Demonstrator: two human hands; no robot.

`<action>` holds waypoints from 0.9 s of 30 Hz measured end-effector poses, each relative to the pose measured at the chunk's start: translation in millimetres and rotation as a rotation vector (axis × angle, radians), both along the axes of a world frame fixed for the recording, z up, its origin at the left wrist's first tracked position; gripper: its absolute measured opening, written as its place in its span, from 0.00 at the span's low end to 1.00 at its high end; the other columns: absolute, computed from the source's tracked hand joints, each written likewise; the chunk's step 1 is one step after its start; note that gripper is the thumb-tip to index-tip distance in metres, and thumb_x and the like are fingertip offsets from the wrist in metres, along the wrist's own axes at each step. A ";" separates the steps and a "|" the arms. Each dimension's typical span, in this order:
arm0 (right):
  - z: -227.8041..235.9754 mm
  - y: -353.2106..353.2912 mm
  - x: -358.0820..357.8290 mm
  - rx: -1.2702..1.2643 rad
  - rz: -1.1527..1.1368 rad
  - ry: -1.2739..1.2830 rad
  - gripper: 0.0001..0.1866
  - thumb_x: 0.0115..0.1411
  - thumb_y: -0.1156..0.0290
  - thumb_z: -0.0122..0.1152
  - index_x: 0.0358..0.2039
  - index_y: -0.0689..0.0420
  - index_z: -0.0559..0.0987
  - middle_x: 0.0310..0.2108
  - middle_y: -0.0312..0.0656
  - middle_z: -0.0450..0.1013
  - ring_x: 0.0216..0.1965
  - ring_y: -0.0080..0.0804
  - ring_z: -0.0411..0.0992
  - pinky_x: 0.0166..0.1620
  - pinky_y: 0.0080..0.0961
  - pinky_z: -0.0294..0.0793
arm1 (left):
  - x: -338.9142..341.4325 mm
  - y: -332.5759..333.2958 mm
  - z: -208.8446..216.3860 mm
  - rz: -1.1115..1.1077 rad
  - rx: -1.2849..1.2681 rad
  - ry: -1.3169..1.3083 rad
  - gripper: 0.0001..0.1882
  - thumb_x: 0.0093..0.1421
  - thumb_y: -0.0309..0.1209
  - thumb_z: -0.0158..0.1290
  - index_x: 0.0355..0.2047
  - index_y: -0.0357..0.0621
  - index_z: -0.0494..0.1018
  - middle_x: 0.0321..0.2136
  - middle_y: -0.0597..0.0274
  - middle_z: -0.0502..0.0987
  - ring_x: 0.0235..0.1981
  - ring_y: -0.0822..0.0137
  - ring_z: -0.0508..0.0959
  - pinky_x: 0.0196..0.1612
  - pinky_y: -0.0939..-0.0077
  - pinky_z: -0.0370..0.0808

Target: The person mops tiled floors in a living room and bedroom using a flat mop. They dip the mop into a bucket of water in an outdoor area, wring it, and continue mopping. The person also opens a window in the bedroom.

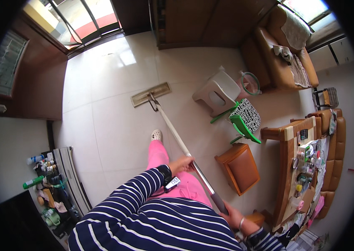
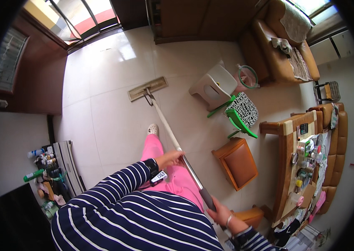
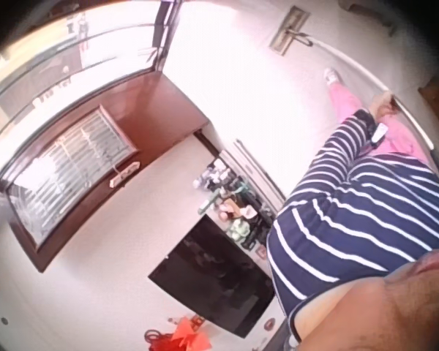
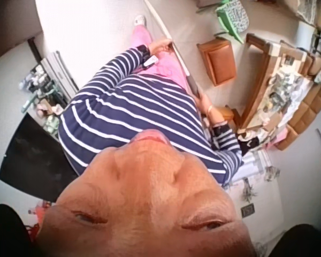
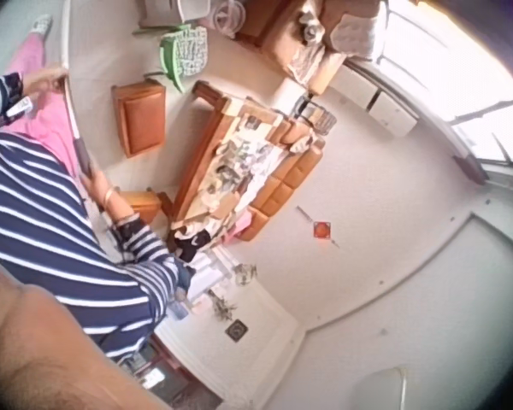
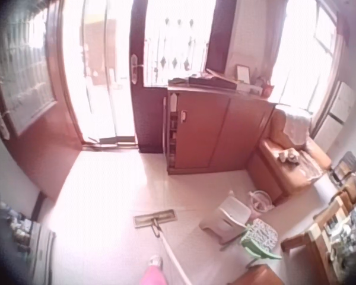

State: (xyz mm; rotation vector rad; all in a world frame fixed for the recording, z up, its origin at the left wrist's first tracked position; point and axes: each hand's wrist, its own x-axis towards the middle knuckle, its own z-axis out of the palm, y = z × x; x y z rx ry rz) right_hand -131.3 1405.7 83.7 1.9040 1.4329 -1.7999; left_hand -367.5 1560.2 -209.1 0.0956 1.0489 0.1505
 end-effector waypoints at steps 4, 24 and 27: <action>-34.4 116.4 -71.0 -0.058 0.081 -0.010 0.36 0.58 0.62 0.59 0.65 0.53 0.57 0.31 0.53 0.76 0.28 0.46 0.76 0.34 0.37 0.76 | -77.2 100.6 -14.8 0.101 0.139 0.129 0.18 0.67 0.43 0.46 0.37 0.37 0.70 0.27 0.53 0.79 0.26 0.56 0.81 0.32 0.59 0.82; -112.4 279.7 -168.2 0.080 -0.161 0.343 0.21 0.57 0.65 0.58 0.51 0.52 0.69 0.23 0.44 0.72 0.18 0.32 0.72 0.23 0.31 0.73 | -167.8 259.3 -2.4 0.098 0.118 0.186 0.16 0.69 0.36 0.44 0.42 0.30 0.63 0.32 0.44 0.75 0.35 0.48 0.81 0.42 0.51 0.81; -50.8 244.9 -105.9 -0.222 -0.181 0.274 0.27 0.61 0.64 0.59 0.60 0.51 0.64 0.21 0.37 0.67 0.13 0.26 0.67 0.18 0.27 0.70 | -121.4 216.7 22.1 -0.174 0.017 0.010 0.19 0.69 0.41 0.44 0.40 0.34 0.70 0.35 0.49 0.78 0.36 0.54 0.81 0.41 0.60 0.81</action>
